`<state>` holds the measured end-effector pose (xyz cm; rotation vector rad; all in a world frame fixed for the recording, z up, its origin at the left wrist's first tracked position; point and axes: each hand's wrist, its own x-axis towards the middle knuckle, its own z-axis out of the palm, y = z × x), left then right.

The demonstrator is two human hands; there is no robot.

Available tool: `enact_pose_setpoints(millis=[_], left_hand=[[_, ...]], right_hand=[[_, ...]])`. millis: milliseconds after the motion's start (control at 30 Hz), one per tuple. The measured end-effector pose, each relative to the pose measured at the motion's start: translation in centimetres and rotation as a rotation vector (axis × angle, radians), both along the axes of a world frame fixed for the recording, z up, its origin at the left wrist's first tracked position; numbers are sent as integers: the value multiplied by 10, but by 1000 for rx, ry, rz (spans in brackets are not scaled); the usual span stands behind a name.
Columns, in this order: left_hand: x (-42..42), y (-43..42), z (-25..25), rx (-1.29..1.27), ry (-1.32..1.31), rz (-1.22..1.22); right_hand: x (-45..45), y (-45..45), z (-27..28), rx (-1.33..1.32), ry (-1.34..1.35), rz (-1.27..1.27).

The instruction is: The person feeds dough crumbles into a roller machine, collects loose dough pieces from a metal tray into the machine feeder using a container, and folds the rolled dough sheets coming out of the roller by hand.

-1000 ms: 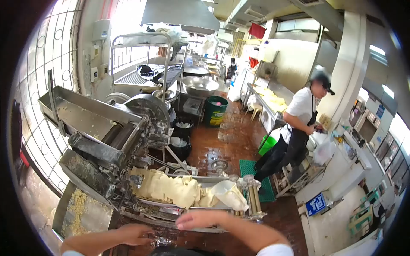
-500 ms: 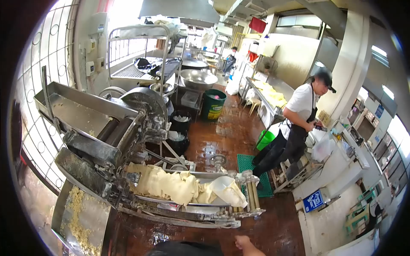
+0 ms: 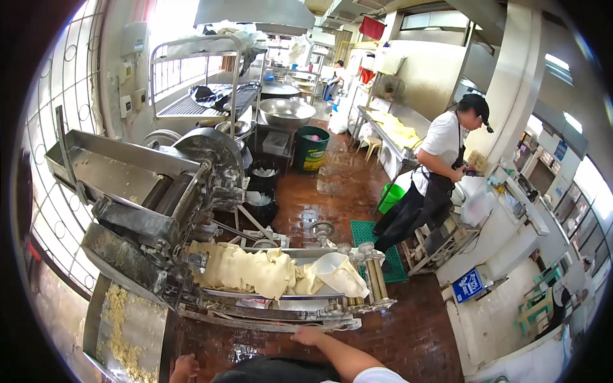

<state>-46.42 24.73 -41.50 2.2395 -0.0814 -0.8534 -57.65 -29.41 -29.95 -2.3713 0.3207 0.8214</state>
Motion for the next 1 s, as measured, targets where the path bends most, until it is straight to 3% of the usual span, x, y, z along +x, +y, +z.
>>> enact_pose_setpoints(millis=[67, 100, 133, 200, 267, 333, 433, 533, 600, 667, 700, 767, 833, 967, 1000], left_hand=[[-6, -5, 12, 433, -476, -547], [-21, 2, 11, 456, -504, -597], [-34, 9, 1, 411, -409, -531], [-63, 20, -7, 320, -98, -225], [-84, 25, -1, 304, 60, -74], [-95, 24, 2, 299, 140, 5], [-99, 21, 4, 267, 221, 87], [-94, 12, 7, 221, 288, 167], [-89, 5, 12, 182, 333, 223], [-82, -3, 18, 124, 378, 297], [-80, -8, 22, 90, 409, 352], [-73, -23, 46, 16, 462, 468], [-67, -34, 66, -43, 493, 563], [-61, -34, 69, -11, 474, 514], [-63, -29, 63, 17, 455, 473]], right_hand=[[1, -4, 0, 5, 39, 34], [-14, -14, -35, 37, 59, 31], [-30, -22, -57, 74, 89, 38], [-66, -38, -49, -125, -163, 419], [-99, -54, -53, -186, 44, 489], [-122, -62, -63, 43, 602, -390], [-150, -66, -61, 17, 543, -672], [-129, -63, -30, 56, 530, -151], [-114, -67, -53, 28, 149, 166], [-84, -46, -29, 77, 166, -4], [-55, -28, 10, 139, 375, -332], [-25, -29, 10, 434, 218, -653], [7, -28, 54, 749, 20, -890], [50, -52, 163, 1430, -421, -748], [49, -54, 201, 1467, -549, -623]])
